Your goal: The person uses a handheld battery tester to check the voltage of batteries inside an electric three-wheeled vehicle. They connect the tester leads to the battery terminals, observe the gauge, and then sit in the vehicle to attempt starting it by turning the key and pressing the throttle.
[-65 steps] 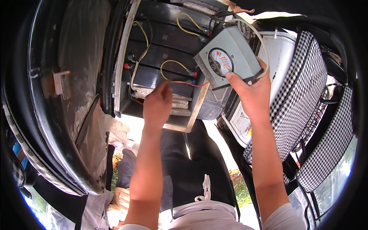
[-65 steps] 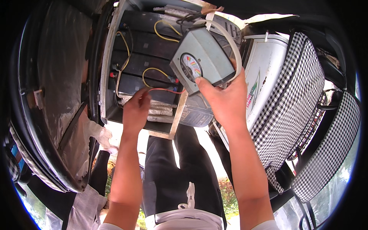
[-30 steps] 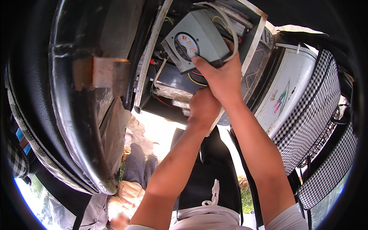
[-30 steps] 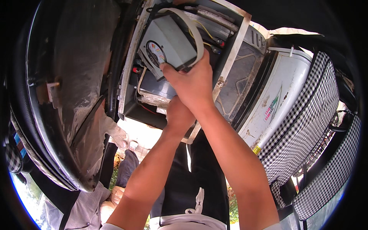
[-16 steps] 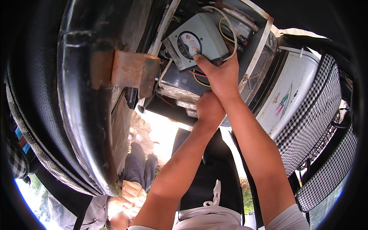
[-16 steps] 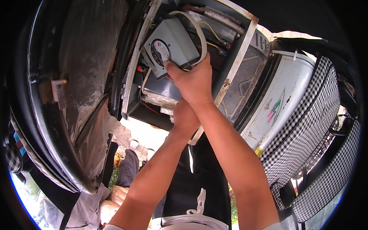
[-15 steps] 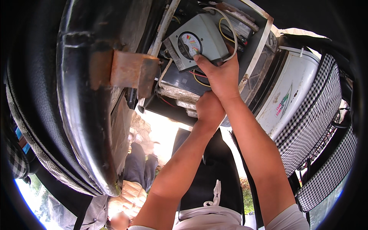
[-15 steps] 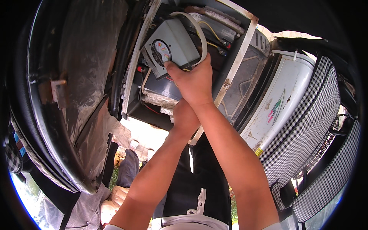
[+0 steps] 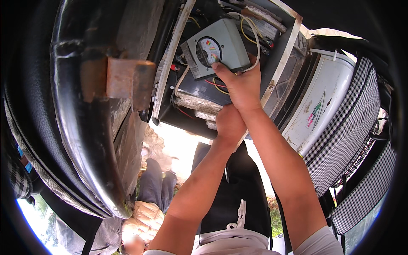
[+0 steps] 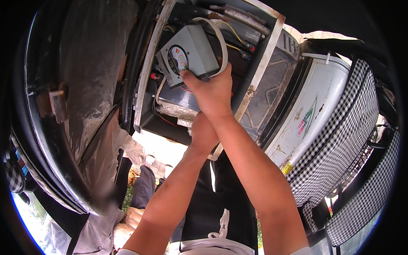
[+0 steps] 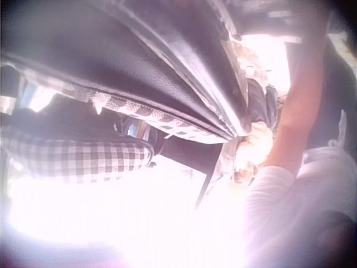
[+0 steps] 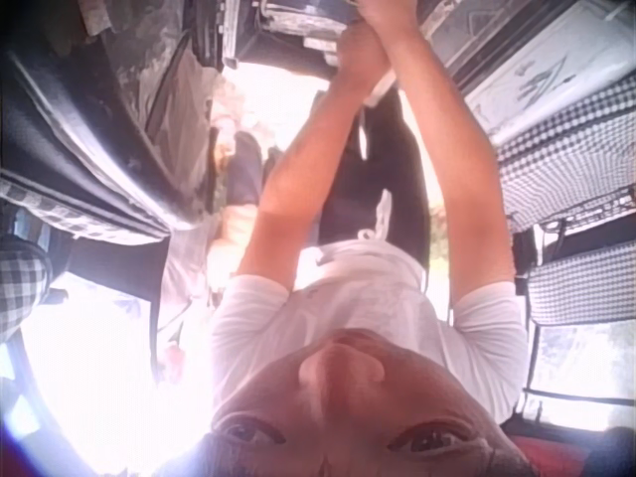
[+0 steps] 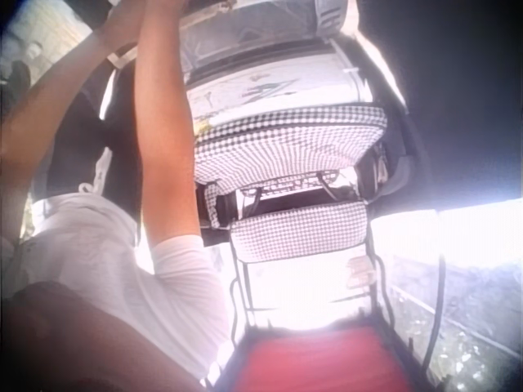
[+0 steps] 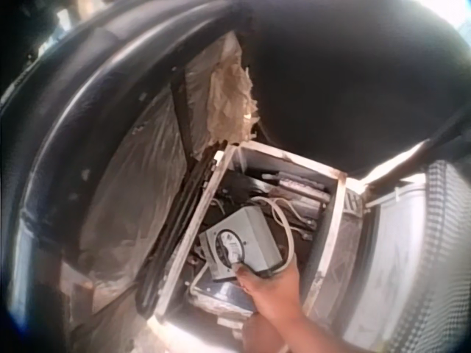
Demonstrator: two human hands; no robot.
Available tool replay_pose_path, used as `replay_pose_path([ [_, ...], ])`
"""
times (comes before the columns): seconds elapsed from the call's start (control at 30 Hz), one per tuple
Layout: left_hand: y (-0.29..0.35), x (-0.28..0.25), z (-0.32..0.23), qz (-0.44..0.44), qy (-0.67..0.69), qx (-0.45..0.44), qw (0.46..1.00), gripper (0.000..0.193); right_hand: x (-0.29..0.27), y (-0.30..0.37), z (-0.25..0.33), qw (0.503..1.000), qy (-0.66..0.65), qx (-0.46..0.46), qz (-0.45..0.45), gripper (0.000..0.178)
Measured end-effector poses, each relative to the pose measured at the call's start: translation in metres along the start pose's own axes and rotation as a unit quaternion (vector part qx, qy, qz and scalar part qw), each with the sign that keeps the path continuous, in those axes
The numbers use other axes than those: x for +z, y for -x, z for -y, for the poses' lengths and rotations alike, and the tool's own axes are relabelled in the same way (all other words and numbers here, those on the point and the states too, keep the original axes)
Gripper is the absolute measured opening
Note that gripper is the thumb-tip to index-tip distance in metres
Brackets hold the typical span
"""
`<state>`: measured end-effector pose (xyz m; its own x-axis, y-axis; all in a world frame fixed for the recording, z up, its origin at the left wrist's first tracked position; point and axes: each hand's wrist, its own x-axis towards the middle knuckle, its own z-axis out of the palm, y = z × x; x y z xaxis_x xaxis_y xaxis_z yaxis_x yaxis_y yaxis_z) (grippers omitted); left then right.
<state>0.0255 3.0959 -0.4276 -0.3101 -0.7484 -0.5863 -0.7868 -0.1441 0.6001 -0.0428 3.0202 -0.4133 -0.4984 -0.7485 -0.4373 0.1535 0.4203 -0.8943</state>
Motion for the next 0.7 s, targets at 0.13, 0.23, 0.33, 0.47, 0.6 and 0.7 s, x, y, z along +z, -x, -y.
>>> replay_pose_path([
  [0.13,0.000,0.005,0.006,-0.003,-0.006,0.004,1.000,0.021,0.002,0.001,-0.003,1.000,0.014,-0.013,-0.007,0.071],
  [0.23,0.003,0.008,0.008,-0.031,0.012,0.012,0.999,0.023,0.003,0.007,-0.001,1.000,0.012,-0.006,-0.011,0.070],
  [0.33,0.012,0.009,0.011,-0.055,0.017,0.017,0.998,0.026,0.006,0.016,0.004,1.000,0.007,-0.003,-0.023,0.070],
  [0.47,0.016,0.018,0.018,-0.055,0.149,-0.044,0.986,0.033,0.014,0.028,0.007,0.998,0.016,0.027,-0.049,0.072],
  [0.6,0.007,0.038,0.018,-0.098,0.161,0.009,0.982,0.037,0.025,0.044,0.001,0.995,0.056,0.030,-0.078,0.075],
  [0.7,0.004,0.048,0.017,-0.167,-0.022,0.065,0.984,0.038,0.035,0.056,-0.006,0.992,0.051,-0.004,-0.112,0.076],
])
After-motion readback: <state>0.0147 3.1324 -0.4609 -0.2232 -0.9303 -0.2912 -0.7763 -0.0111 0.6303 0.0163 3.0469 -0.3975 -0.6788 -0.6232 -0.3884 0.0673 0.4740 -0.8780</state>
